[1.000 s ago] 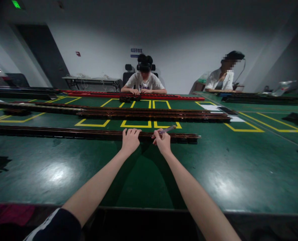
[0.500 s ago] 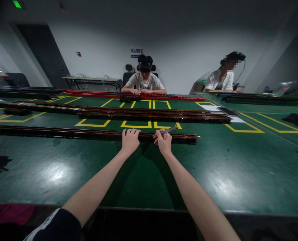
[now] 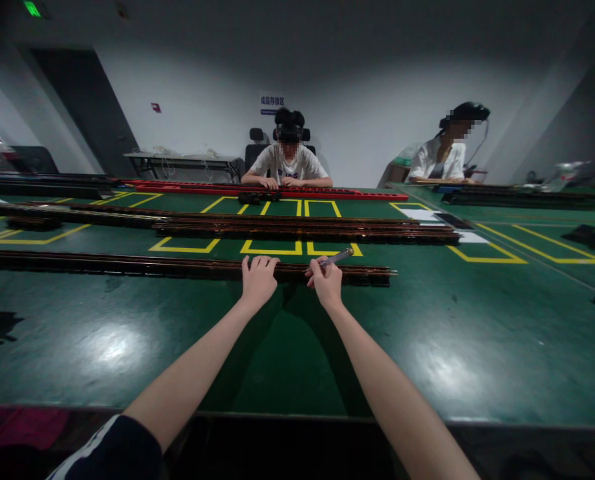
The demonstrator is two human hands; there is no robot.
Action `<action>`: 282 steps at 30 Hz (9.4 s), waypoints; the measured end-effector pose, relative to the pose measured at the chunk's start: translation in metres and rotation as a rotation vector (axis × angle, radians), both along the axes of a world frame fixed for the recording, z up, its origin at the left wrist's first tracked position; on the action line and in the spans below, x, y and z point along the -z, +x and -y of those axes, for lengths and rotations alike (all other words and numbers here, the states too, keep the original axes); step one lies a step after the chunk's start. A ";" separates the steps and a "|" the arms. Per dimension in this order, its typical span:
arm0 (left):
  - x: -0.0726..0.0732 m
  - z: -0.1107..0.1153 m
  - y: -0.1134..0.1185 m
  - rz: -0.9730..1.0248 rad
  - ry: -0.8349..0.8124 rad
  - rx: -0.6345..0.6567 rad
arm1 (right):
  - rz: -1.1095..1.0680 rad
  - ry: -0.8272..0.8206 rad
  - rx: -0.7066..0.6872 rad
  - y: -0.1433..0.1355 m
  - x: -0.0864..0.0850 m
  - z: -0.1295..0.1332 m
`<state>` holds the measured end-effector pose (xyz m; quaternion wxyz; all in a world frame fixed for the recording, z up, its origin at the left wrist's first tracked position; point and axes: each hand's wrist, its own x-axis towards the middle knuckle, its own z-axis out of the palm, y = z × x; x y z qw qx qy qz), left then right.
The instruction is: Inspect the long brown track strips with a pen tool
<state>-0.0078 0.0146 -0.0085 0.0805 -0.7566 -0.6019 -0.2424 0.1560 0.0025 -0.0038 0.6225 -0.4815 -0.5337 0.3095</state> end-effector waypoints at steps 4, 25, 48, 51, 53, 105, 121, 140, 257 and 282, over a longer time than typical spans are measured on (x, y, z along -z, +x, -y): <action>-0.001 0.001 0.000 0.000 0.007 -0.041 | 0.020 0.004 -0.014 0.000 0.001 0.000; -0.005 0.003 -0.003 0.055 0.020 0.081 | 0.046 0.006 -0.043 0.002 0.001 -0.002; 0.000 -0.001 -0.003 0.019 0.009 0.098 | 0.012 0.018 -0.040 0.001 0.001 -0.001; -0.001 0.000 -0.002 0.009 0.008 0.093 | 0.006 0.020 -0.034 0.001 0.001 -0.001; -0.002 0.001 -0.002 -0.001 0.009 0.081 | 0.002 0.020 -0.030 0.000 0.001 -0.001; -0.007 0.002 0.000 0.079 -0.015 0.002 | 0.066 0.004 -0.039 0.002 0.003 -0.003; -0.009 0.002 -0.005 0.144 -0.007 -0.032 | 0.027 0.004 -0.042 0.005 0.005 -0.004; -0.003 -0.001 -0.003 0.036 -0.033 0.111 | 0.036 0.007 -0.038 0.002 -0.001 0.001; -0.006 0.000 -0.004 0.079 -0.005 0.109 | -0.005 -0.009 0.099 0.002 -0.002 -0.001; -0.005 -0.001 -0.003 -0.048 -0.024 0.096 | -0.014 -0.032 0.056 0.003 0.000 -0.004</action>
